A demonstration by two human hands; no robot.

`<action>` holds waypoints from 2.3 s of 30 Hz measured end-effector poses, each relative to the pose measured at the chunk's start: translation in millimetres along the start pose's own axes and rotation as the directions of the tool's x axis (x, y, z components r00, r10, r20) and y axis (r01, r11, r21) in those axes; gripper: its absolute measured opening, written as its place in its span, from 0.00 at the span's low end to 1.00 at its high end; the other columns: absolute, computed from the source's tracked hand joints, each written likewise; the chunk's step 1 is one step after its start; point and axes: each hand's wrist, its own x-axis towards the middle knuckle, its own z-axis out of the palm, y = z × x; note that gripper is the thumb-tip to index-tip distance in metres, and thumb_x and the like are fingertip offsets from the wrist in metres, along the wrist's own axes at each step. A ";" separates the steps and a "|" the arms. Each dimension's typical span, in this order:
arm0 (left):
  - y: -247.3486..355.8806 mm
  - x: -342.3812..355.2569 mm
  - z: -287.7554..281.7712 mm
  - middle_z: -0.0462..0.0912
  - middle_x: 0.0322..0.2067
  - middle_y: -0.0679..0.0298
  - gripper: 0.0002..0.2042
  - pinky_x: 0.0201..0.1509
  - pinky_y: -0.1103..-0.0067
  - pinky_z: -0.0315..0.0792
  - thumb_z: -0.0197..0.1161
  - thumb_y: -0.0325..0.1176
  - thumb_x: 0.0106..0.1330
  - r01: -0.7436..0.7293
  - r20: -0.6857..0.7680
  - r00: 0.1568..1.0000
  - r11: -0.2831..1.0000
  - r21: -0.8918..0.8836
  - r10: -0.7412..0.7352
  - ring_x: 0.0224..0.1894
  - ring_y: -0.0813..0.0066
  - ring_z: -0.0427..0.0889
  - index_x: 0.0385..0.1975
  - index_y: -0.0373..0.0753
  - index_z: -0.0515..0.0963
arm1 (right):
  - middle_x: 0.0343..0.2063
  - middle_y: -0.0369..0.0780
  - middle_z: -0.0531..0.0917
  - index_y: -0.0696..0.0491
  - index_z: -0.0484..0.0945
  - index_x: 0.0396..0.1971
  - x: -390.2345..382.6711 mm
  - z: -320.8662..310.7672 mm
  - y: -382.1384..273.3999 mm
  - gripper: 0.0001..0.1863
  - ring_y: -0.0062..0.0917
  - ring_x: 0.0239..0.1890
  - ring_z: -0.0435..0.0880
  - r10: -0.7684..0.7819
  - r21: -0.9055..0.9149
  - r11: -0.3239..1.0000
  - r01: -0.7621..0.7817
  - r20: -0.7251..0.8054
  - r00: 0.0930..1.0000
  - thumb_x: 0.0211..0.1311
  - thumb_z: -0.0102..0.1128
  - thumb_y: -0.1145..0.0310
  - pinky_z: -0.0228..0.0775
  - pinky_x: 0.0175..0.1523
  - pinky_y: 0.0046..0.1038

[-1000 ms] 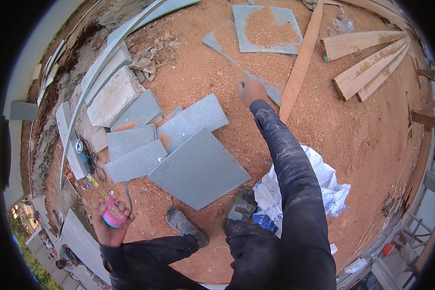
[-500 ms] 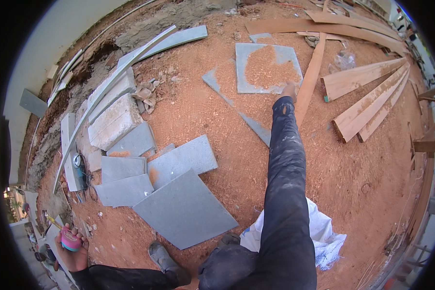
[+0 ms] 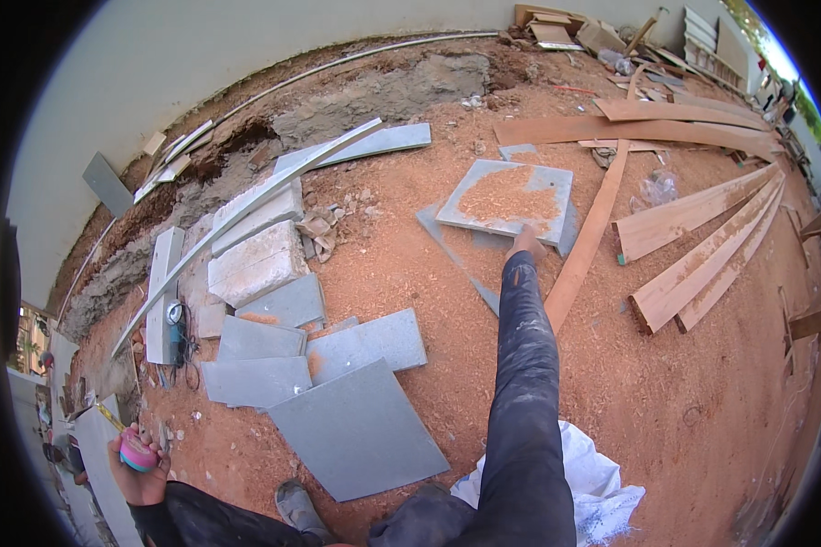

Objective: The person measures and marks large grey floor tiles using a tape measure and pencil. They lift and position the tiles on a prepared floor surface, aligning them with other tiles. The person also handles a bucket of mortar and a trowel, preparing to apply adhesive to the tiles.

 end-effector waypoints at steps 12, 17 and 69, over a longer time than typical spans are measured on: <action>7.9 -2.3 -15.2 0.69 0.29 0.63 0.18 0.35 0.75 0.73 0.49 0.44 0.62 -0.072 -0.024 0.997 0.997 -0.026 0.071 0.32 0.70 0.73 0.48 0.41 0.65 | 0.25 0.49 0.81 0.58 0.82 0.26 -122.7 -3.7 -159.2 0.23 0.38 0.32 0.81 -0.687 -0.551 0.226 0.803 0.494 0.532 0.45 0.58 0.49 0.69 0.39 0.35; 5.3 13.3 -15.2 0.67 0.30 0.62 0.19 0.34 0.75 0.72 0.49 0.43 0.63 -0.034 -0.017 0.999 0.999 -0.008 0.034 0.32 0.71 0.72 0.50 0.40 0.63 | 0.19 0.48 0.80 0.61 0.80 0.23 -107.2 -40.7 -179.1 0.24 0.36 0.25 0.80 -0.547 -0.393 -0.047 0.918 0.779 0.306 0.46 0.60 0.49 0.67 0.32 0.33; 2.5 23.7 -20.8 0.63 0.32 0.62 0.21 0.38 0.76 0.69 0.50 0.40 0.64 0.080 0.208 0.975 0.996 -0.029 -0.073 0.35 0.71 0.66 0.53 0.38 0.58 | 0.33 0.50 0.81 0.60 0.77 0.32 -113.2 -30.9 -128.3 0.21 0.41 0.38 0.80 -0.857 -0.458 0.193 0.868 0.351 0.376 0.49 0.60 0.56 0.68 0.46 0.37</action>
